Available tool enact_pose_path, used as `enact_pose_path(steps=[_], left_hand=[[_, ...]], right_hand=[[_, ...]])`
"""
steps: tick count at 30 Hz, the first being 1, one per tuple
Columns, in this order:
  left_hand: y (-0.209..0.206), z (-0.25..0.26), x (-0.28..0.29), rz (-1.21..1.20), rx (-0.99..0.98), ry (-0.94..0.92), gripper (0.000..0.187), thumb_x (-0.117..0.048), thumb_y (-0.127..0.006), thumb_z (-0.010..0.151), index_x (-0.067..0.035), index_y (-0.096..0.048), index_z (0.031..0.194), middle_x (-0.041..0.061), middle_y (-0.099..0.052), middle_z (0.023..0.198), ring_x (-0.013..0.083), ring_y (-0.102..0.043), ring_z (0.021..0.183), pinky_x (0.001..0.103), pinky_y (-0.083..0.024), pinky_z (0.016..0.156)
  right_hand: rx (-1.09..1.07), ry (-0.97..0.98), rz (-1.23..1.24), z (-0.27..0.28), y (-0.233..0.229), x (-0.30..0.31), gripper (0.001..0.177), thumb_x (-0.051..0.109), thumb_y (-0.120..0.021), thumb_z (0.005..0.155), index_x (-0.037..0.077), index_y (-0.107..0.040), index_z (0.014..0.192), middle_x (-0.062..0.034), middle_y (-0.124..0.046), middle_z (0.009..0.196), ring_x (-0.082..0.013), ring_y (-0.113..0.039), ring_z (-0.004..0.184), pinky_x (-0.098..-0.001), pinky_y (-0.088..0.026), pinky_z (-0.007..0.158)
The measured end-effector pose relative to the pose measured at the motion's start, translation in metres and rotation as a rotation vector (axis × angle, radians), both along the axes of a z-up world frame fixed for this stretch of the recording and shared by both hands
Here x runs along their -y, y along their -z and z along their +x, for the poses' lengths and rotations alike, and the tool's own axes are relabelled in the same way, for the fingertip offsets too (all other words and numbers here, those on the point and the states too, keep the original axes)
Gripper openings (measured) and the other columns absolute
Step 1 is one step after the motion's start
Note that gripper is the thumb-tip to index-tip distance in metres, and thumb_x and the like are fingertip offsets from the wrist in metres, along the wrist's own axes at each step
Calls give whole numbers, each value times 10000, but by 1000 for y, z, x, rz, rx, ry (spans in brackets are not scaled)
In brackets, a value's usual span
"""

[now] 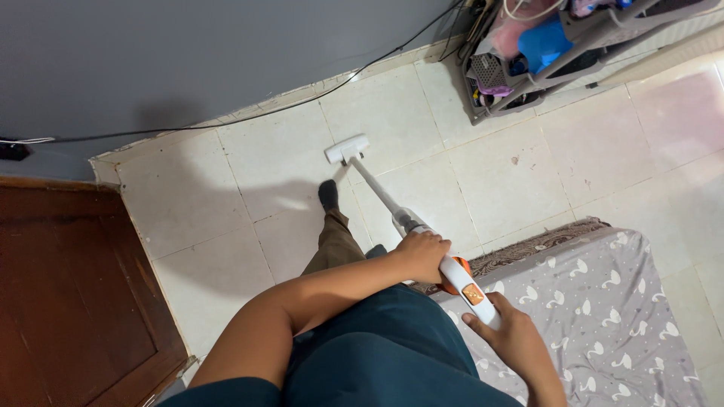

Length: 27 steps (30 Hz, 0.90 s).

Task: Using a spray mop to clean the tiled floor in a bedroom area.

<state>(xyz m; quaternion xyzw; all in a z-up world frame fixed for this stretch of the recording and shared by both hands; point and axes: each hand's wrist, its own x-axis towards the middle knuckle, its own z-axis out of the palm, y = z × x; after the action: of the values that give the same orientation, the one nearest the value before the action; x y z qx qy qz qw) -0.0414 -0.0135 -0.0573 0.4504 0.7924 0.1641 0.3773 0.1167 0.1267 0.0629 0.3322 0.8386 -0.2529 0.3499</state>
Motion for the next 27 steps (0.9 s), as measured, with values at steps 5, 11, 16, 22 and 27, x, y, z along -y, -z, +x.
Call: enact_pose_path(steps=[5,11,16,22,27], left_hand=[[33,-33,16,34,-22,-73,801,-696,-712,651,-100,-644,1182,135,-698,1178,312,-649,1131,475,-532,919],[39,-97,47,44,8,-138,834,-671,-812,588,-132,-643,1202,79,-687,1221,284,-627,1187,467,-527,909],[49,-140,65,8,81,-216,983,-588,-801,654,-165,-500,1489,87,-486,1562,260,-399,1479,444,-374,1149],[34,-171,77,3,78,-240,945,-562,-824,636,-193,-533,1456,46,-518,1539,223,-425,1458,415,-396,1124],[19,-188,84,-34,153,-282,968,-575,-777,627,-220,-514,1488,-8,-484,1570,166,-374,1488,388,-375,1137]], right_hand=[[16,-100,-31,-27,33,14,560,614,-621,864,217,-562,1254,-114,-780,879,-346,-738,865,-406,-523,744],[-52,-168,-106,-87,49,38,565,650,-560,883,170,-518,1179,-127,-781,897,-404,-719,874,-457,-517,732],[-40,-172,-132,-139,43,54,558,605,-550,911,167,-489,1252,-92,-842,799,-356,-765,913,-435,-547,753],[-49,-197,-136,-168,49,58,565,612,-594,896,163,-508,1228,-149,-725,809,-375,-708,799,-422,-499,703],[-39,-144,-194,-185,37,61,526,581,-610,889,166,-526,1201,-109,-670,767,-317,-672,768,-380,-476,741]])
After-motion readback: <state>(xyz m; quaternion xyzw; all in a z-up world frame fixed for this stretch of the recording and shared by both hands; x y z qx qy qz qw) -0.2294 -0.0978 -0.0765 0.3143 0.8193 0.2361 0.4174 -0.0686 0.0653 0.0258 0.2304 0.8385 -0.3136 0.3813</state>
